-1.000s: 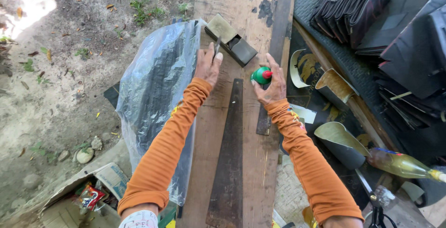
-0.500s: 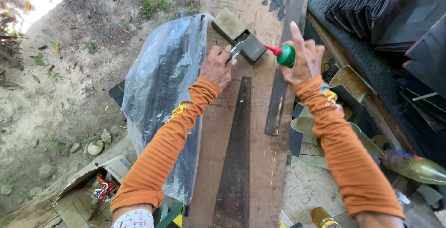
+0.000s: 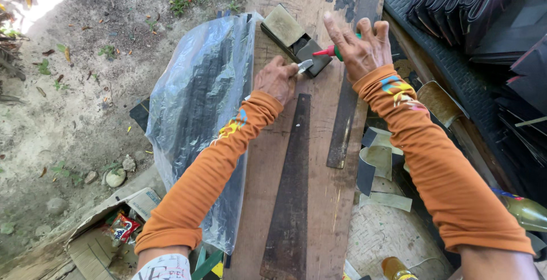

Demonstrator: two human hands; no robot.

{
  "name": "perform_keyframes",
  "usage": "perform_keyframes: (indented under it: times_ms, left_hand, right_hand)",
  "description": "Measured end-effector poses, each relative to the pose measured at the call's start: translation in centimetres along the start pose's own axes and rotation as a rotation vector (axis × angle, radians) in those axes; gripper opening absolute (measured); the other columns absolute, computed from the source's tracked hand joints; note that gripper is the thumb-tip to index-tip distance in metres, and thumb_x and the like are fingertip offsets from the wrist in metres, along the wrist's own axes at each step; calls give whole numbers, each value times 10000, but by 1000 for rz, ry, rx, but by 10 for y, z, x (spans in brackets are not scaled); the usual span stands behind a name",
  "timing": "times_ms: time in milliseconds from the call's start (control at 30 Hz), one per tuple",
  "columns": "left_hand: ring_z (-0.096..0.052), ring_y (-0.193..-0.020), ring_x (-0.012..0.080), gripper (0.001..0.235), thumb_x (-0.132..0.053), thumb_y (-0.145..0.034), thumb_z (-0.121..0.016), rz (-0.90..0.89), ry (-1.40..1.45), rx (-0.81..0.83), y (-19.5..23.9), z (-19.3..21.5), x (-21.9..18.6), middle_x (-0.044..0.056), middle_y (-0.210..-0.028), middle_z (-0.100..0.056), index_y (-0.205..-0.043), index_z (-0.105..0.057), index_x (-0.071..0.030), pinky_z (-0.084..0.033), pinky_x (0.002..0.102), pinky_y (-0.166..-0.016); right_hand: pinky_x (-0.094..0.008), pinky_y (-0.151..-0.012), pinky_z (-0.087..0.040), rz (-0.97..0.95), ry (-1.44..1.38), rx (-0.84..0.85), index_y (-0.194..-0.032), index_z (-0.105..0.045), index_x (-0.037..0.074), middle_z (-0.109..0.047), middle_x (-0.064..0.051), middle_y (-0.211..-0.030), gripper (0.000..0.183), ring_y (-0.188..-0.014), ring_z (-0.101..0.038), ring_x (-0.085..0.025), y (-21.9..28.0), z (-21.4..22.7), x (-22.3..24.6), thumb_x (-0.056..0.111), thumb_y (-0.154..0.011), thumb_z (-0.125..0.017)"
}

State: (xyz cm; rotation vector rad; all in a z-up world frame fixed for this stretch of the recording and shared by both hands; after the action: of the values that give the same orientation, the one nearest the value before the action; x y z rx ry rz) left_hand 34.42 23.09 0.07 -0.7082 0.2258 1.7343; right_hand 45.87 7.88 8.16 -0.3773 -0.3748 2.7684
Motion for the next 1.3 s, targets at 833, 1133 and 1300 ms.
perform_keyframes:
  times_ms: [833,1133,1300]
  left_hand:
    - [-683,-755,305,143,-200,-932,-642,-34,-46,43,2,-4,-4,108,-979,-635,-970,-754,-121,-558,439,-637]
    - [-686,-754,374,131,-195,-933,-662,-14,-10,57,-5,7,-18,142,-1026,-608,-1035,-692,-119,-560,484,-625]
    - [-685,-768,380,125,-243,-970,-675,47,-42,49,-4,10,-15,128,-976,-598,-993,-674,-120,-549,502,-622]
  right_hand:
    - [-385,-920,-358,-45,70,-105,-1639,-441,133,-719,-19,-1083,701,-1024,-577,-219,-4,-18,-5,130,-1021,-772]
    - [-370,-1015,-583,-620,-965,-336,-1656,-291,155,-745,-52,-1279,1210,-1168,-709,-201,-12,-83,-41,28,-694,-1013]
    - [-347,-952,-596,-733,-1132,-263,-1644,-267,125,-659,-100,-1391,1200,-1177,-681,-222,-20,-107,-36,-27,-658,-934]
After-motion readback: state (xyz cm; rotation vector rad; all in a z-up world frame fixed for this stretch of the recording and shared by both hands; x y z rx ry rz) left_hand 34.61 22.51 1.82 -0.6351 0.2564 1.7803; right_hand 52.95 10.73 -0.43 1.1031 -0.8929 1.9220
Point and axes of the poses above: each hand's wrist, its own y-axis away from the middle knuckle, its own z-axis out of the back of the hand, x = y × z, the point moved 6 cm from there along -y, towards the middle knuckle
